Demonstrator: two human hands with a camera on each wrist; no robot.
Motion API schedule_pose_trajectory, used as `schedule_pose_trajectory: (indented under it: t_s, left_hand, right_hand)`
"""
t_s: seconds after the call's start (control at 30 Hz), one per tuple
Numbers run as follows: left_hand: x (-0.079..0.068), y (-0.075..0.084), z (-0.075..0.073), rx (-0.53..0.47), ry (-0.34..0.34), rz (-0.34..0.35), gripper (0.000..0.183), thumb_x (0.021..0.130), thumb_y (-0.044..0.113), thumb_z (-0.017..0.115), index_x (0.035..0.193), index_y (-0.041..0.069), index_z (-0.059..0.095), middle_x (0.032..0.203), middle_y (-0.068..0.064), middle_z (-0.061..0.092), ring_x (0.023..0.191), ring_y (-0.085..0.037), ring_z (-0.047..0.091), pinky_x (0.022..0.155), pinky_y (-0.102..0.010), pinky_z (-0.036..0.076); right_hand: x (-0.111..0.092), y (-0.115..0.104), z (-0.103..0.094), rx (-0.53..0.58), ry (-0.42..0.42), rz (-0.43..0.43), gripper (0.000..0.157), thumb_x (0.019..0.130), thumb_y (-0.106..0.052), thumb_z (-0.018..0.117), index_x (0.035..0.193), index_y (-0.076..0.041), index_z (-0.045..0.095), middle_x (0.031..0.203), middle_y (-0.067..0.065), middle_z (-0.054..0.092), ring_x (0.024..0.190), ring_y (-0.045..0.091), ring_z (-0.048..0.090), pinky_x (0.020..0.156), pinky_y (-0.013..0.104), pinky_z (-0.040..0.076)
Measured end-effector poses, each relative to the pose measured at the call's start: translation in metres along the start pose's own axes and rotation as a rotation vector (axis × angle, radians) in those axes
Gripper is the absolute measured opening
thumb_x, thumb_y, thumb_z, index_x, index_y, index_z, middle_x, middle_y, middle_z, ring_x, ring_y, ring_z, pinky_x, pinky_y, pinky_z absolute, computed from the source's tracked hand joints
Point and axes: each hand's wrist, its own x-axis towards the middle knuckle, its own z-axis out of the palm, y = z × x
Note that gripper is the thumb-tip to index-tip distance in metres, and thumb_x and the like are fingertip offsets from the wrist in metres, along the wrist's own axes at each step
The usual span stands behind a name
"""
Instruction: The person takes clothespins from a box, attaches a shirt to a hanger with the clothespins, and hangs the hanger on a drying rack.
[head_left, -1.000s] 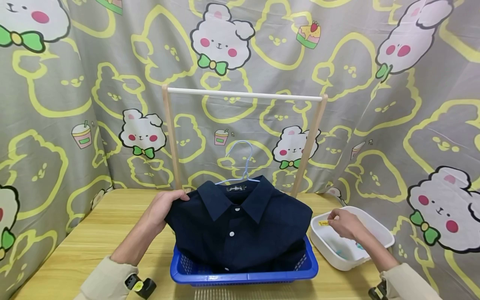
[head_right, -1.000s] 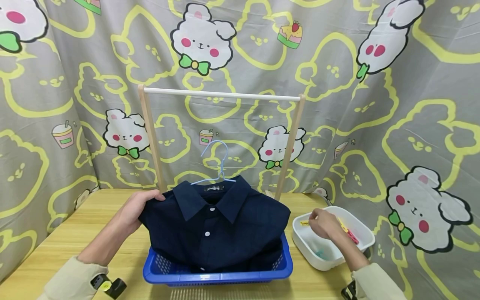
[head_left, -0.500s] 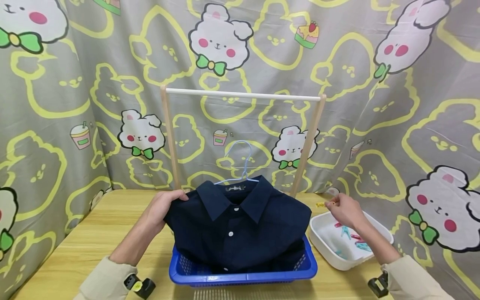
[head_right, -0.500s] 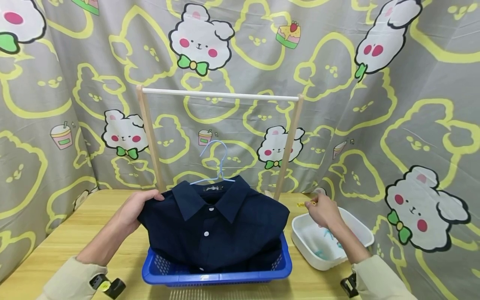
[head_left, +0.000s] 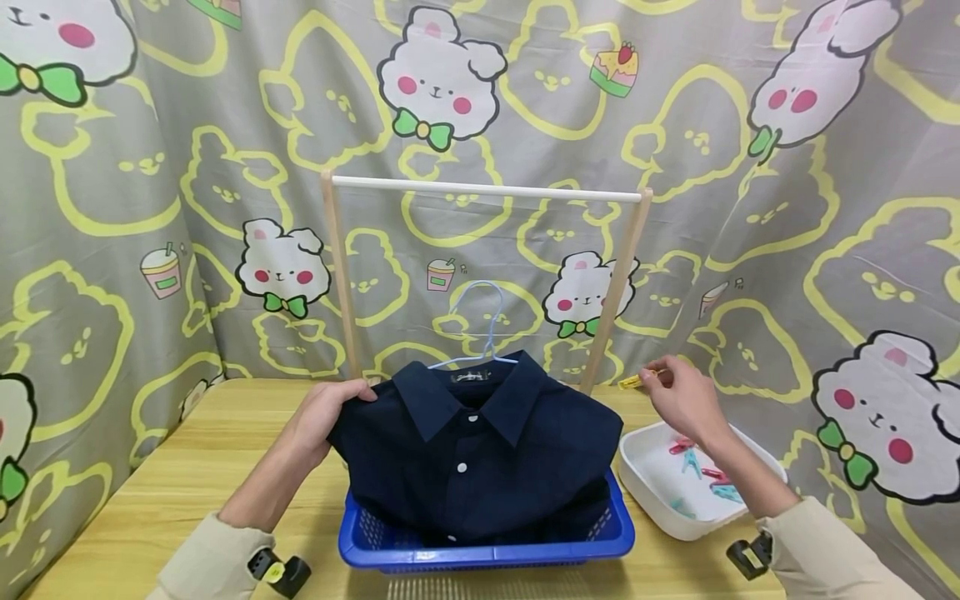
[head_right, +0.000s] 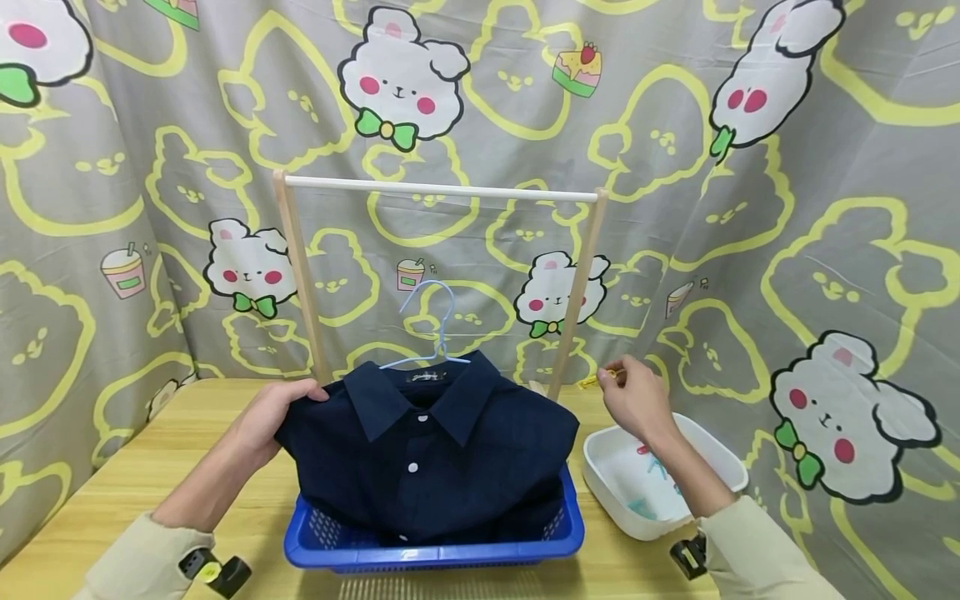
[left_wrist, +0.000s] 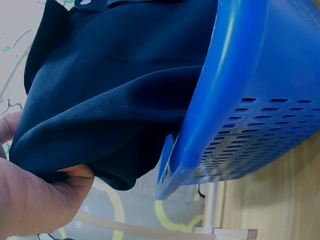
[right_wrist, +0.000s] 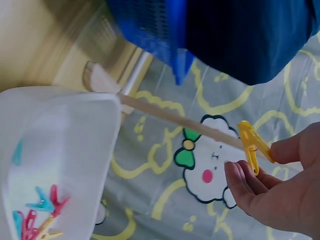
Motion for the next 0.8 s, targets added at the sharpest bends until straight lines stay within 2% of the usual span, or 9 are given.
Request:
schedule_pose_trajectory:
  t_s: [0.2,0.33,0.47,0.8]
  left_hand:
    - [0.000,0.001,0.000,0.005,-0.009,0.004,0.024,0.096,0.023,0.059,0.087,0.014,0.079,0.120,-0.005,0.063,0.100,-0.014,0.059,0.084,-0.027,0.052]
    - [0.000,0.001,0.001,-0.004,-0.010,0.005,0.023,0.095,0.022,0.059,0.084,0.015,0.079,0.111,-0.002,0.064,0.097,-0.014,0.060,0.083,-0.027,0.053]
    - [0.001,0.000,0.002,-0.009,-0.011,0.008,0.023,0.095,0.022,0.060,0.084,0.015,0.078,0.106,0.000,0.065,0.096,-0.015,0.060,0.082,-0.027,0.052]
    - [0.001,0.001,0.001,-0.004,-0.002,0.002,0.023,0.096,0.023,0.060,0.085,0.015,0.079,0.105,-0.001,0.065,0.095,-0.015,0.061,0.083,-0.027,0.053]
  right_hand:
    - [0.001,-0.019,-0.006,0.054,0.065,-0.039,0.044,0.106,-0.035,0.050,0.126,0.004,0.058,0.117,0.028,0.067,0.108,0.045,0.064,0.085,0.055,0.055]
    - [0.001,-0.033,-0.009,0.081,0.074,-0.045,0.047,0.106,-0.038,0.050,0.128,0.003,0.057,0.119,0.027,0.067,0.111,0.044,0.064,0.087,0.054,0.055]
    - [0.001,-0.048,-0.011,0.090,0.083,-0.064,0.043,0.106,-0.036,0.052,0.125,0.002,0.059,0.116,0.025,0.068,0.109,0.042,0.065,0.087,0.053,0.055]
    - [0.003,-0.088,-0.009,0.148,0.107,-0.150,0.034,0.103,-0.031,0.059,0.119,-0.001,0.063,0.109,0.020,0.072,0.104,0.037,0.069,0.088,0.052,0.054]
